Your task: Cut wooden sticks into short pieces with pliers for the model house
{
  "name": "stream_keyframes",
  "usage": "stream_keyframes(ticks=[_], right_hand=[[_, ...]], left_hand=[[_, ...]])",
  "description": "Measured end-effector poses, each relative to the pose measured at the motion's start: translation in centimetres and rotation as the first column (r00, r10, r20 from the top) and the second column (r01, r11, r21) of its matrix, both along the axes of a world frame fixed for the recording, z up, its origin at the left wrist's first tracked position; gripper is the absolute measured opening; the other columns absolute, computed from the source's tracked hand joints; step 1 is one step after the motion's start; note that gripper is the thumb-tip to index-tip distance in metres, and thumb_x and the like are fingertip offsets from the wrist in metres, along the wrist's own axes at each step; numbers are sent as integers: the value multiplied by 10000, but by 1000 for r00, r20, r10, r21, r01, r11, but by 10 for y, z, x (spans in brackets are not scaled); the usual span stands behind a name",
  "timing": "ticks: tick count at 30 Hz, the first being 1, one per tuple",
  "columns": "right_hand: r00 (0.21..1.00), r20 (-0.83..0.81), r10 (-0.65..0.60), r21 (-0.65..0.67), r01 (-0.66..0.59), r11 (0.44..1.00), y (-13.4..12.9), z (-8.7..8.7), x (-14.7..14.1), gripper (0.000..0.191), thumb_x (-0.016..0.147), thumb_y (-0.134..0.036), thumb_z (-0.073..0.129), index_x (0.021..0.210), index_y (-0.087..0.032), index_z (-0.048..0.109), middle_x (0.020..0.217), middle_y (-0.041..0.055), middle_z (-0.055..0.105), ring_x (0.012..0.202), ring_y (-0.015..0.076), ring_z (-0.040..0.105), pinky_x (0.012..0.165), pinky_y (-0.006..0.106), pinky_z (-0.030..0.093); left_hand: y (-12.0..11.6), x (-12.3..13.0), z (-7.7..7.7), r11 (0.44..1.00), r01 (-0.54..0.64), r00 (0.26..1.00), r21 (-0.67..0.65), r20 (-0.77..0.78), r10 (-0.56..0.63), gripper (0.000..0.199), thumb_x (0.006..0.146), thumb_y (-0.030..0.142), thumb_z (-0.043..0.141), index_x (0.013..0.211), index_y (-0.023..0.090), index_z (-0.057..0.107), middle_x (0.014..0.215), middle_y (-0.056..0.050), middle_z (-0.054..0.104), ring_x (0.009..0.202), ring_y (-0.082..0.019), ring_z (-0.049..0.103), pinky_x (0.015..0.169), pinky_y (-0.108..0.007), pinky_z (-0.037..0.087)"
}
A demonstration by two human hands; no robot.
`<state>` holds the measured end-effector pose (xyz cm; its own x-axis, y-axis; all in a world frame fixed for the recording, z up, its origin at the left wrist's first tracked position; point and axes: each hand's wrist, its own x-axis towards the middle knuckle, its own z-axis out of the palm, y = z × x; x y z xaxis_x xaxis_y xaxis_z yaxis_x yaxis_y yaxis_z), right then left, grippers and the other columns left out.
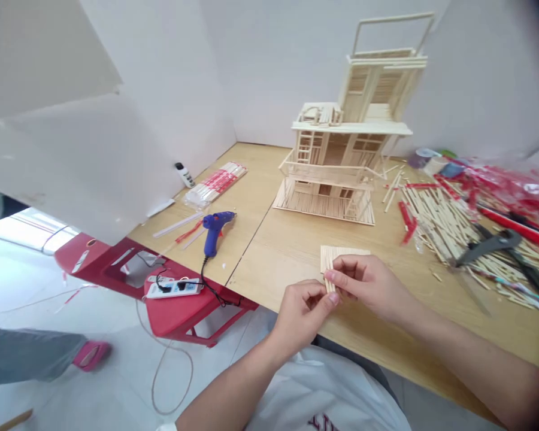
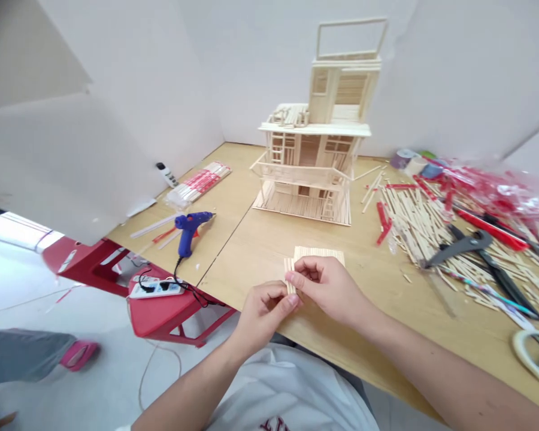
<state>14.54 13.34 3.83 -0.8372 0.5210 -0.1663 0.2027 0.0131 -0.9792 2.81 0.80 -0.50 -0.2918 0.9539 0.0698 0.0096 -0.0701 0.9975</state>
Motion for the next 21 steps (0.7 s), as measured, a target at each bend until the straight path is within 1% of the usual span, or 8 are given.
stream_keyframes(ticks=[5,8,10,13,15,16,18,21], right_hand=[[986,71,151,13,-152,988,-3,4,-21,360,800,-516,736,684,-202,601,600,-29,533,527,111,454,492,254,339],[983,102,153,47,-159,986,-3,7,-23,336,814,-495,726,684,-209,605,601,-23,544,528,120,481,507,260,362],[983,132,127,52,-135,990,-1,7,-18,333,820,-490,718,680,-215,593,591,-25,545,520,127,499,515,265,375],[976,207,62,120,-88,989,9,4,0,355,843,-501,679,657,-220,566,566,-26,542,520,134,506,524,271,373],[962,273,-25,224,-38,974,20,1,18,362,862,-503,641,650,-221,559,538,-28,542,511,137,503,528,275,364],[946,312,-87,294,-9,956,26,-1,29,356,873,-496,623,656,-220,566,532,-26,553,509,140,506,533,277,361],[891,394,-227,447,30,894,38,-6,51,334,897,-461,589,674,-213,592,543,-14,591,519,147,526,550,281,357],[786,480,-389,614,15,789,46,-12,80,287,903,-387,582,692,-196,625,630,20,661,570,157,556,569,283,334]], left_hand=[[-9,-17,1,998,-50,984,-28,-173,44,384,943,421,598,680,150,664,677,-38,622,672,-146,542,649,-274,392],[-17,-38,6,999,-20,938,-33,-346,8,310,957,394,589,778,175,716,747,-46,678,717,-157,593,691,-280,426],[-25,-65,9,993,-111,884,28,-453,112,230,954,366,598,885,195,735,867,-58,731,827,-177,647,787,-294,464],[-41,-124,10,799,-543,560,259,-598,574,168,921,351,625,887,195,678,920,-61,703,918,-204,636,881,-340,471],[-48,-165,7,592,-727,263,347,-656,707,282,831,420,706,959,178,639,984,-82,674,944,-242,621,884,-389,478],[-49,-183,5,547,-779,212,306,-692,690,377,793,443,731,1027,169,619,1048,-98,665,973,-259,620,883,-407,485],[-46,-208,3,507,-854,254,112,-762,596,497,666,415,820,1045,179,602,1006,-61,671,915,-252,638,820,-395,508],[-37,-215,8,592,-787,513,-173,-716,474,398,729,436,780,1008,219,596,816,39,656,730,-167,640,685,-299,516]])
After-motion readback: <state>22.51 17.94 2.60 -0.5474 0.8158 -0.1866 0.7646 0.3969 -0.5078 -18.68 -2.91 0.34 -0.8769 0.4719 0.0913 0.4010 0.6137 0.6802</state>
